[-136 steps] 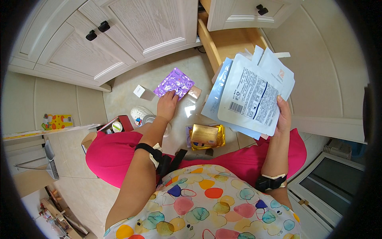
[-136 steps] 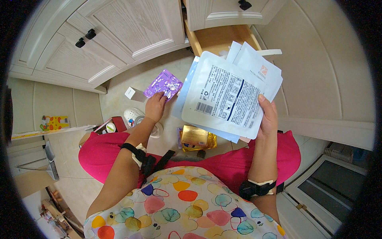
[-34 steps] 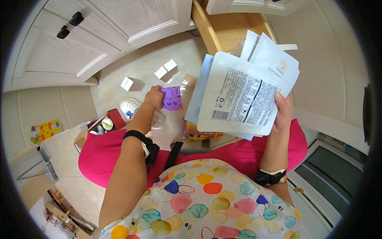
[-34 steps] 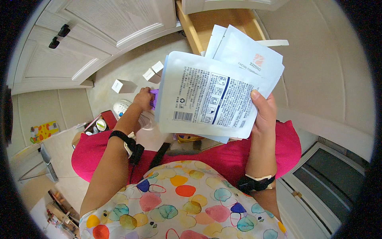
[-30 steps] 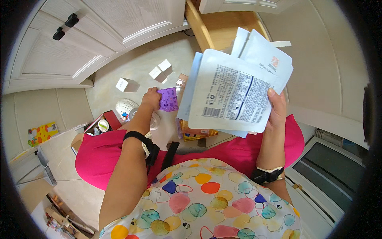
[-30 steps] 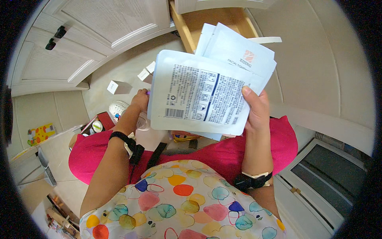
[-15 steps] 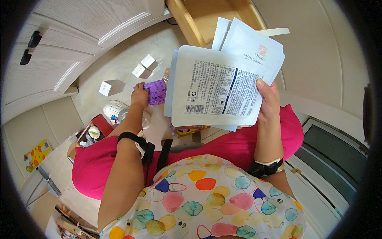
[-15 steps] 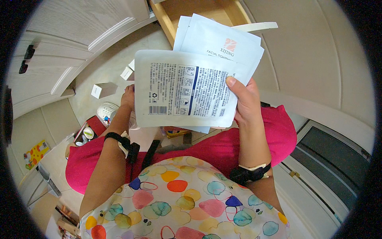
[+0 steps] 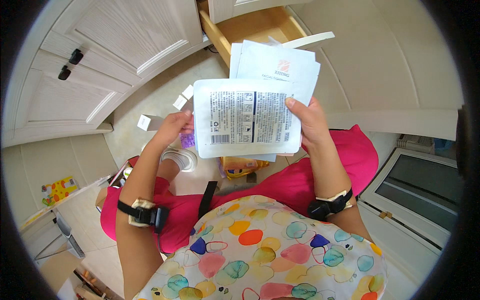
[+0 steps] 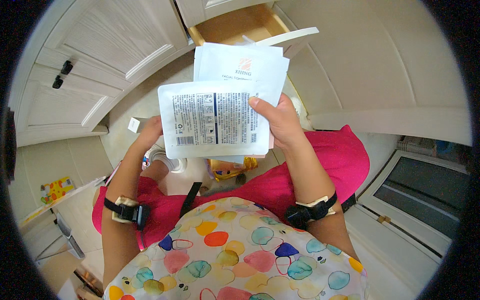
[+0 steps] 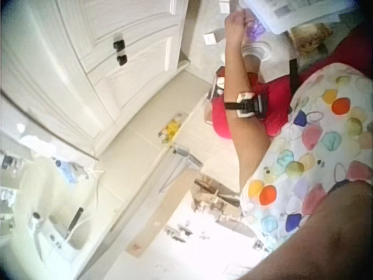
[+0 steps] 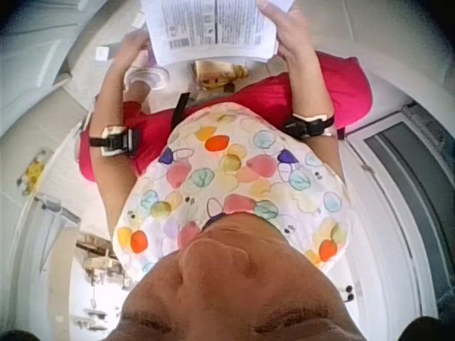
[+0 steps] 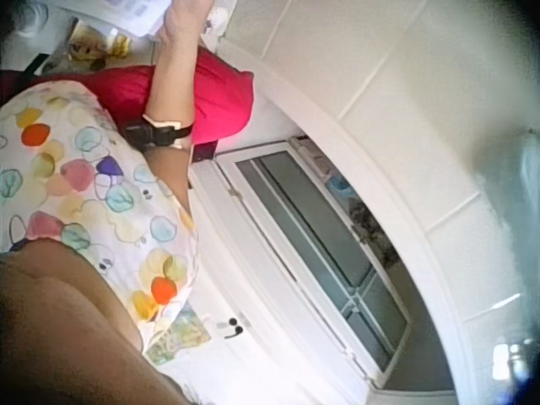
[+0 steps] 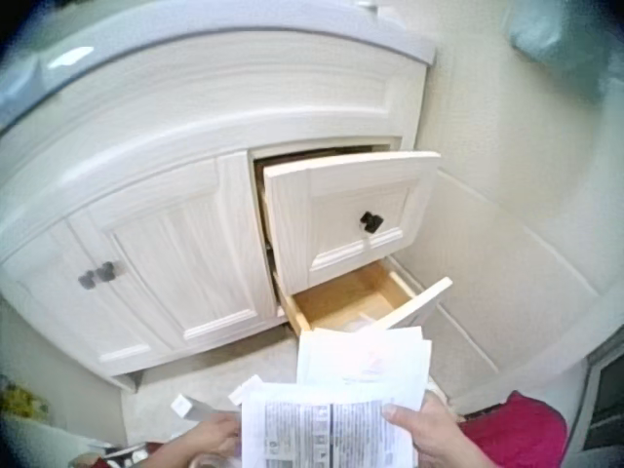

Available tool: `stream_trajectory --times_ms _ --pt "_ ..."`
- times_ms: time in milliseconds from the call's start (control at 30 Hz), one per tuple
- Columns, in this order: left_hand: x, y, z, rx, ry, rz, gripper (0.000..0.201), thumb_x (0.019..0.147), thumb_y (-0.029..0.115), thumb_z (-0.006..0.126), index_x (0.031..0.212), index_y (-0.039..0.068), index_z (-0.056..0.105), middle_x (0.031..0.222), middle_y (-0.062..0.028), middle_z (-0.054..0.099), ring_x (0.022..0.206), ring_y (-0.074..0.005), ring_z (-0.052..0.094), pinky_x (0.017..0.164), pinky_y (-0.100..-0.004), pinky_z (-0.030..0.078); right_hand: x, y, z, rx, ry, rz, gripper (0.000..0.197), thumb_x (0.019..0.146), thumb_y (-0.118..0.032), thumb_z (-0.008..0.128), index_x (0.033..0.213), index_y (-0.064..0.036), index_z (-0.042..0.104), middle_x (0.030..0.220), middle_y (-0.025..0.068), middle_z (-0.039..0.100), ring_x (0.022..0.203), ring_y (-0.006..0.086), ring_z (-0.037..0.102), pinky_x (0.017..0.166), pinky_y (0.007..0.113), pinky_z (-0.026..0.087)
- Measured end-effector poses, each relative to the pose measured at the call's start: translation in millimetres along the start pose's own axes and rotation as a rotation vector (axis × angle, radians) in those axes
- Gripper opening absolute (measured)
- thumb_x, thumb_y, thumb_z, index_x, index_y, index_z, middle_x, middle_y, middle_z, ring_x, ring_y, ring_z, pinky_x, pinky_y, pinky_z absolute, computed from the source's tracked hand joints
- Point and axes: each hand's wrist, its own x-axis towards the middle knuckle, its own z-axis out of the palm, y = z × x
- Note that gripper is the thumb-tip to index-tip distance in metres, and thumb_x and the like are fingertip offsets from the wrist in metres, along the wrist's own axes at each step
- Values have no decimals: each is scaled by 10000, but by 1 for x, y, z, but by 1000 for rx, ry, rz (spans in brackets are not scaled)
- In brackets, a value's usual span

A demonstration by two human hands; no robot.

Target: The person organizes beauty products by wiping a box with a cloth, placing items into a drawer, and sorting through several facial mask packets on their lap.

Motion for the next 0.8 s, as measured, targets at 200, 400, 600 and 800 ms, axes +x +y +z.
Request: stream_trajectory --times_ms 200,400,600,800 --pt "-48 58 32 -317 -53 273 449 903 387 496 1104 -13 506 1050 -109 596 925 -164 584 780 -290 484 -6 -1 5 -76 14 3 349 816 -119 633 1108 35 520 1032 128 609 906 181 604 797 307 494" --pt "-60 74 79 -313 224 376 447 783 44 662 1158 -30 428 1025 -122 611 903 -154 606 789 -280 494 -11 3 5 -45 19 15 349 820 -125 631 1108 34 515 1031 121 610 901 182 610 779 307 502" --pt "-61 71 85 -312 307 368 449 809 18 609 1196 -39 389 1013 -147 622 893 -164 619 758 -271 503 -11 8 4 -90 -7 24 431 839 -190 626 1172 32 467 1065 124 591 935 189 602 801 316 503" --pt "-66 71 89 -305 349 386 466 843 -13 532 1266 -18 337 963 -149 639 852 -159 630 734 -272 506 -10 16 2 150 -75 88 517 853 -373 604 1150 33 485 1059 120 599 928 178 600 792 307 497"
